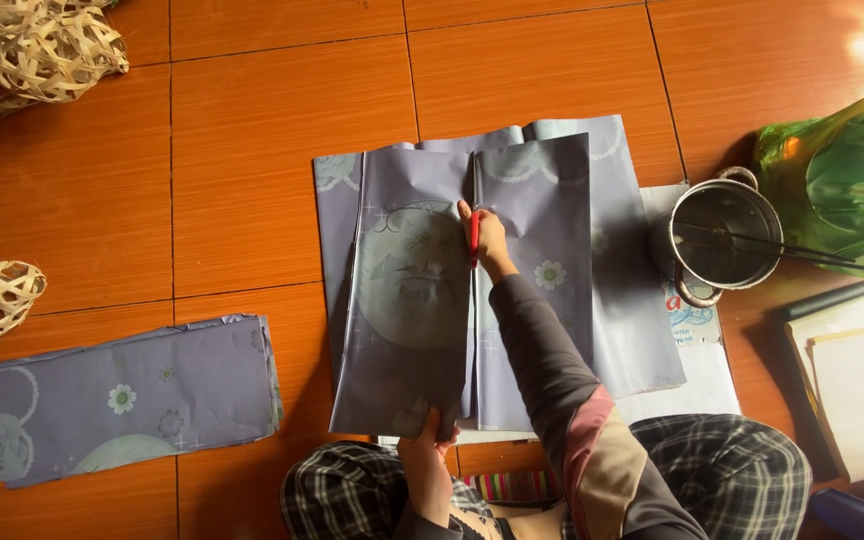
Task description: Cutting a large sheet of patterned paper into smaller rectangular pieces using scissors
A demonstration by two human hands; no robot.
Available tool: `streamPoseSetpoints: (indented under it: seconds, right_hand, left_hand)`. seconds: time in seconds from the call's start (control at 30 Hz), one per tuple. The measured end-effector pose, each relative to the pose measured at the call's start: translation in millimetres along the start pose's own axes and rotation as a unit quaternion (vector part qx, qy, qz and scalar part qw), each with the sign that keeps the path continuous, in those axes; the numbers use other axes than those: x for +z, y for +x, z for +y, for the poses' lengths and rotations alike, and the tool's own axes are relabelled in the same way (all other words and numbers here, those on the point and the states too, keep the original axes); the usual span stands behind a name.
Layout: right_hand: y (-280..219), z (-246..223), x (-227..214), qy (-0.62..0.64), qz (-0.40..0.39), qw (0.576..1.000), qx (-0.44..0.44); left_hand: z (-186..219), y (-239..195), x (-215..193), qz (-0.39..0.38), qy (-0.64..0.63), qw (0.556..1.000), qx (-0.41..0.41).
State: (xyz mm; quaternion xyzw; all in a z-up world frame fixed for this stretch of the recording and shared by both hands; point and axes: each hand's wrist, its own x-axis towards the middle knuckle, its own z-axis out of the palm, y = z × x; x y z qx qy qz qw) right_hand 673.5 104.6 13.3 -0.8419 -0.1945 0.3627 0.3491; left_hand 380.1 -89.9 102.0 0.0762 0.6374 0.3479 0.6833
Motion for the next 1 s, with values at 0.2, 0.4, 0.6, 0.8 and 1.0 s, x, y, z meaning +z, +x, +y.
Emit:
streamPoseSetpoints:
  seconds: [0.2,0.4,0.6,0.8,1.0]
  right_hand:
    - [-21.0,-18.7,-7.2,0.069,-0.024,0.995,0.069]
    - [-129.2,19.5,8.9,0.318,-0.189,0.929,0.0]
    - [-163.6,68.7,-32.6,0.075,-0.093,0.982,-0.146]
    - [-161.1,134.8,-128.1,0.105,0.053,0.992,-0.044]
    - [-156.1,190.4,-141.2,0.036,0.116,0.992,0.033]
  left_hand:
    - [-14.6,21.8,-13.0,-0.054,-0.037,0.997,-0.044]
    - [-36.7,64.8,-19.9,-0.134,-0.081,0.983,-0.096]
    - [-46.1,48.5,-9.5,-0.26,0.132,0.943,-0.162]
    - [-24.1,-0.8,5.1,-0.295,0.298,0.906,-0.051]
    - [-20.9,33.2,38.3,-0.163,0.314,0.917,0.186]
